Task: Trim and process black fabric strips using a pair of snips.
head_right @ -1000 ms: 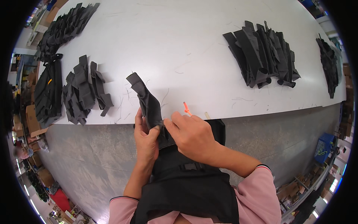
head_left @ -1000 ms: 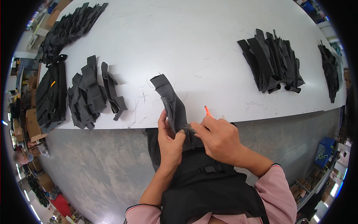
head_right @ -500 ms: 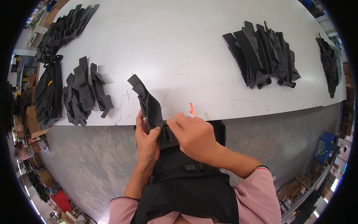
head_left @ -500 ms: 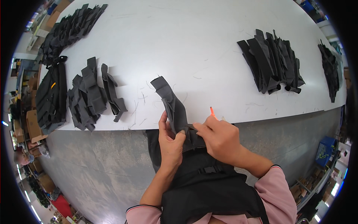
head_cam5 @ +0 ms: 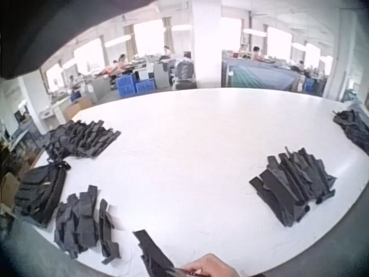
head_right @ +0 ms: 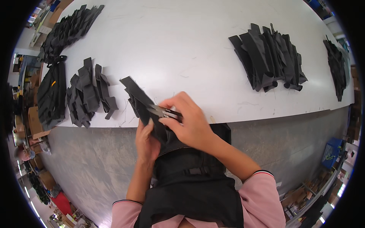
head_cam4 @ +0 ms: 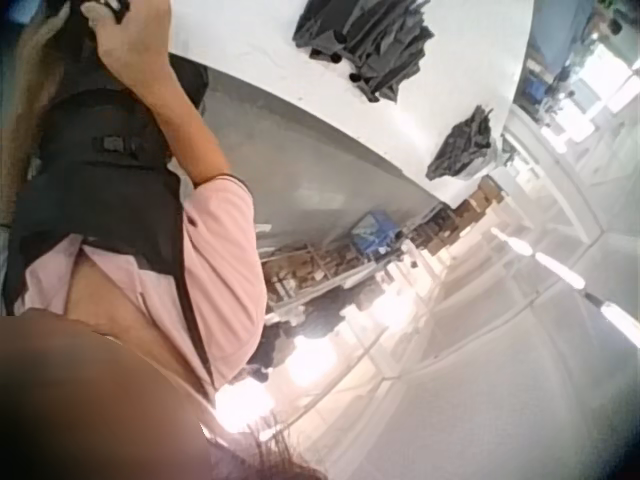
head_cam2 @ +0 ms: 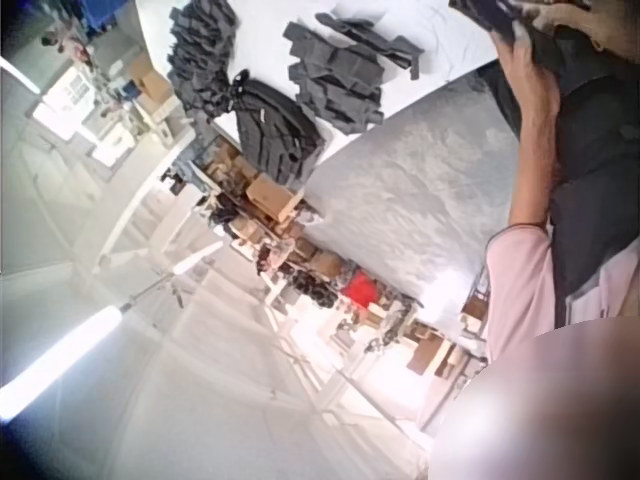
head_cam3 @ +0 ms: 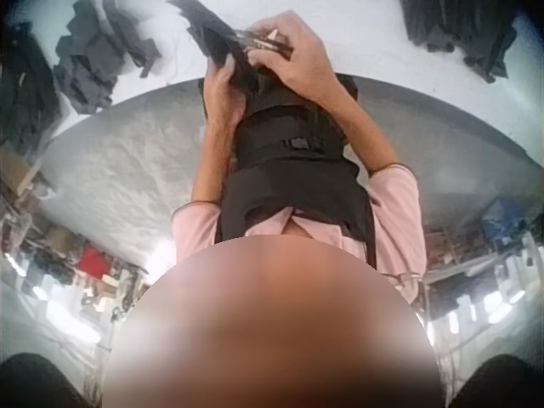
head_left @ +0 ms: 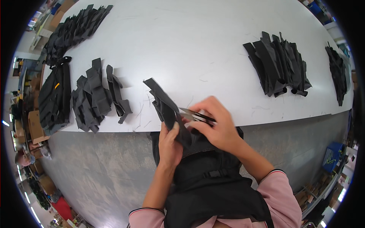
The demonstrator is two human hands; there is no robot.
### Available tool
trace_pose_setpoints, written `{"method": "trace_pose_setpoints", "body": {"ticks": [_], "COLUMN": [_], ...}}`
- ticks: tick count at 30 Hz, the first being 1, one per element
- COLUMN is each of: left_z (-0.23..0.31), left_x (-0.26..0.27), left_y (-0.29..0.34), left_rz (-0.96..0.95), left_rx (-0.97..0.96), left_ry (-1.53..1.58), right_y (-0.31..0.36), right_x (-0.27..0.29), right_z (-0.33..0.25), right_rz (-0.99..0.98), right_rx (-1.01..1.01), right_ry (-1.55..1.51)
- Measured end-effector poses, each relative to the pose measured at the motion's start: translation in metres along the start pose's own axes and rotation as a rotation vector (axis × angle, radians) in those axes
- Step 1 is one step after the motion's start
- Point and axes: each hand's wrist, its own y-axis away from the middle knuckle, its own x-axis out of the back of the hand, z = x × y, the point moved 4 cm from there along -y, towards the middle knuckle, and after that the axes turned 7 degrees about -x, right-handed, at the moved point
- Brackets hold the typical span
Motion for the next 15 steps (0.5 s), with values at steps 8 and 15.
{"method": "trace_pose_setpoints", "body": {"ticks": [8, 15], "left_z": [0.015, 0.012], "left_x": [0.005, 0.004], "left_y": [-0.017, -0.023], "left_rz": [-0.145, -0.161], "left_rx": [-0.065, -0.013], "left_ry": [0.141, 0.38], "right_y": [0.043, 0.047], "right_x": [-0.043, -0.028], "right_z": [0.04, 0.013], "right_rz": [-0.072, 0.083], "right_rx": [-0.159, 0.085], "right_ry": [-0.073, 0.232]}}
